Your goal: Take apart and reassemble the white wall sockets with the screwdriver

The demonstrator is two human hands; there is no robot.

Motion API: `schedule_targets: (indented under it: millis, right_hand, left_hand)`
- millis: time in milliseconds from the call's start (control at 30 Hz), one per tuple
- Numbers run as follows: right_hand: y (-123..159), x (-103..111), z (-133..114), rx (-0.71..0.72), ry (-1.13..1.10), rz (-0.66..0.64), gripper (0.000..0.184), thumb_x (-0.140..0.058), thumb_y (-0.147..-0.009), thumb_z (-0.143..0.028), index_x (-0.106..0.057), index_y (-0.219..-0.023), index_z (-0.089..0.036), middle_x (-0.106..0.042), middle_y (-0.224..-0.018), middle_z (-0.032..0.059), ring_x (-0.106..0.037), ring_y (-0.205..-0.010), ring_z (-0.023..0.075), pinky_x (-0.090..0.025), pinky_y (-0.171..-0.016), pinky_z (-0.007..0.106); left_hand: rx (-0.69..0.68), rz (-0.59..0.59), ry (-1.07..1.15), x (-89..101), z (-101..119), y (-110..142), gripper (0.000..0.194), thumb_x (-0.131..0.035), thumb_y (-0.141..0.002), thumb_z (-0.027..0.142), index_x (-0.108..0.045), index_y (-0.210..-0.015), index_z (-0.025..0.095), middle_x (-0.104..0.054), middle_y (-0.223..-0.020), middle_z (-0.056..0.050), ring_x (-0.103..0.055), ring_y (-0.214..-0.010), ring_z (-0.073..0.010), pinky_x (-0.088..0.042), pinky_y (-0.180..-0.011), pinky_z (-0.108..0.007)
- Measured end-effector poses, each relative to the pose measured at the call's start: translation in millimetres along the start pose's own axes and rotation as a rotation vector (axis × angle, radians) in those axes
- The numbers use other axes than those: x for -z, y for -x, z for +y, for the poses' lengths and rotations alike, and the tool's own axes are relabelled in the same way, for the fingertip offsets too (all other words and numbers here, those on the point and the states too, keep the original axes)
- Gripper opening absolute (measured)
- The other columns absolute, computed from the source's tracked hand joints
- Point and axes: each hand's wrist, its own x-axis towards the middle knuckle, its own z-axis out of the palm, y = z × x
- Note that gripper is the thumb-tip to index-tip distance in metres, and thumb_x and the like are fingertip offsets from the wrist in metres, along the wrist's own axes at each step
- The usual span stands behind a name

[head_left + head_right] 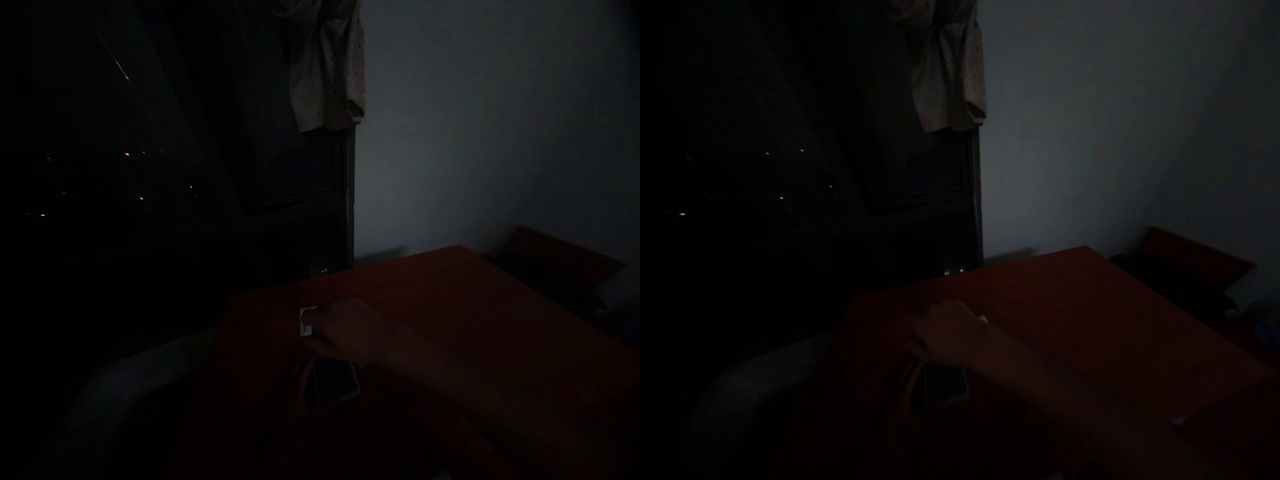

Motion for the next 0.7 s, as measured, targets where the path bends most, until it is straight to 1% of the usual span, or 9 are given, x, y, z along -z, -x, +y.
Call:
schedule_targets:
  millis: [33, 100, 167, 267, 333, 433, 567, 633, 700]
  right_hand:
    - [0.6, 0.6, 1.1, 0.026, -0.026, -0.016, 0.039, -0.052, -0.087, -0.039, -0.051, -0.121, -0.02, -0.07, -0.104, 0.0112, -0.068, -0.085, 0.0258, -0.048, -0.063, 0.031]
    - [2.6, 2.1, 2.4, 0.067, -0.073, -0.05, 0.052, -0.061, -0.079, -0.036, -0.046, -0.126, -0.02, -0.068, -0.107, 0.0113, -0.068, -0.086, 0.0252, -0.047, -0.062, 0.029]
    - [4.7, 2.8, 1.4, 0.065, -0.087, -0.047, 0.057, -0.062, -0.079, -0.04, -0.043, -0.129, -0.019, -0.068, -0.106, 0.0122, -0.068, -0.085, 0.0255, -0.047, -0.062, 0.03]
    - [5.5, 1.1, -2.8, -0.031, -0.014, 0.029, 0.052, -0.047, -0.089, -0.048, -0.042, -0.13, -0.015, -0.07, -0.098, 0.015, -0.068, -0.082, 0.0283, -0.047, -0.063, 0.035]
    - [4.3, -1.2, -3.8, -0.065, 0.027, 0.046, 0.046, -0.039, -0.093, -0.047, -0.046, -0.126, -0.015, -0.071, -0.094, 0.0153, -0.069, -0.08, 0.0291, -0.047, -0.063, 0.036]
    - [2.7, -3.5, -0.1, -0.01, 0.0, 0.023, 0.042, -0.047, -0.09, -0.041, -0.048, -0.125, -0.018, -0.071, -0.099, 0.013, -0.069, -0.082, 0.0276, -0.047, -0.062, 0.033]
    - [4.8, -2.5, 4.8, 0.077, -0.117, -0.011, 0.064, -0.064, -0.076, -0.038, -0.041, -0.133, -0.02, -0.068, -0.106, 0.0112, -0.068, -0.086, 0.0265, -0.046, -0.06, 0.029]
    - [6.1, -1.6, 3.2, 0.036, -0.117, 0.017, 0.06, -0.06, -0.08, -0.044, -0.042, -0.132, -0.019, -0.068, -0.107, 0.0127, -0.067, -0.087, 0.0275, -0.046, -0.062, 0.031]
    - [6.1, -1.6, 0.3, -0.033, -0.089, 0.049, 0.053, -0.051, -0.087, -0.05, -0.046, -0.129, -0.017, -0.069, -0.104, 0.0141, -0.068, -0.084, 0.0284, -0.046, -0.063, 0.033]
  left_hand:
    - [-0.002, 0.002, 0.002, 0.2, 0.1, -0.1, 0.03, -0.056, -0.092, 0.033, -0.056, -0.118, 0.019, -0.058, -0.122, -0.008, -0.06, -0.102, -0.0211, -0.052, -0.086, -0.041]
    - [-0.007, 0.008, 0.005, 0.5, 0.4, -0.3, 0.03, -0.056, -0.092, 0.033, -0.056, -0.119, 0.019, -0.057, -0.122, -0.008, -0.06, -0.102, -0.0213, -0.052, -0.086, -0.042]
    - [-0.01, 0.013, 0.01, 0.8, 0.5, -0.5, 0.03, -0.056, -0.092, 0.033, -0.056, -0.118, 0.02, -0.057, -0.122, -0.008, -0.06, -0.102, -0.0212, -0.052, -0.086, -0.042]
    - [-0.016, 0.02, 0.016, 0.7, 0.8, -0.9, 0.029, -0.055, -0.092, 0.033, -0.056, -0.118, 0.019, -0.057, -0.122, -0.008, -0.06, -0.102, -0.0209, -0.052, -0.086, -0.042]
    - [-0.019, 0.023, 0.018, 0.7, 1.1, -1.2, 0.03, -0.056, -0.092, 0.033, -0.056, -0.119, 0.019, -0.057, -0.122, -0.008, -0.06, -0.102, -0.0212, -0.052, -0.086, -0.042]
    - [-0.022, 0.024, 0.019, 1.1, 1.9, -1.8, 0.03, -0.056, -0.092, 0.033, -0.055, -0.119, 0.019, -0.057, -0.122, -0.008, -0.06, -0.102, -0.0213, -0.052, -0.086, -0.042]
    - [-0.016, 0.021, 0.014, 2.1, 3.8, -1.4, 0.031, -0.056, -0.092, 0.033, -0.055, -0.119, 0.019, -0.058, -0.122, -0.008, -0.06, -0.102, -0.0213, -0.052, -0.086, -0.042]
    - [-0.01, 0.015, 0.008, 2.5, 5.0, -0.5, 0.031, -0.056, -0.092, 0.033, -0.055, -0.119, 0.019, -0.058, -0.122, -0.008, -0.06, -0.102, -0.0214, -0.052, -0.086, -0.042]
    - [-0.002, 0.004, -0.002, 2.8, 6.3, 0.3, 0.03, -0.056, -0.092, 0.033, -0.056, -0.118, 0.019, -0.058, -0.122, -0.008, -0.06, -0.102, -0.0211, -0.052, -0.086, -0.041]
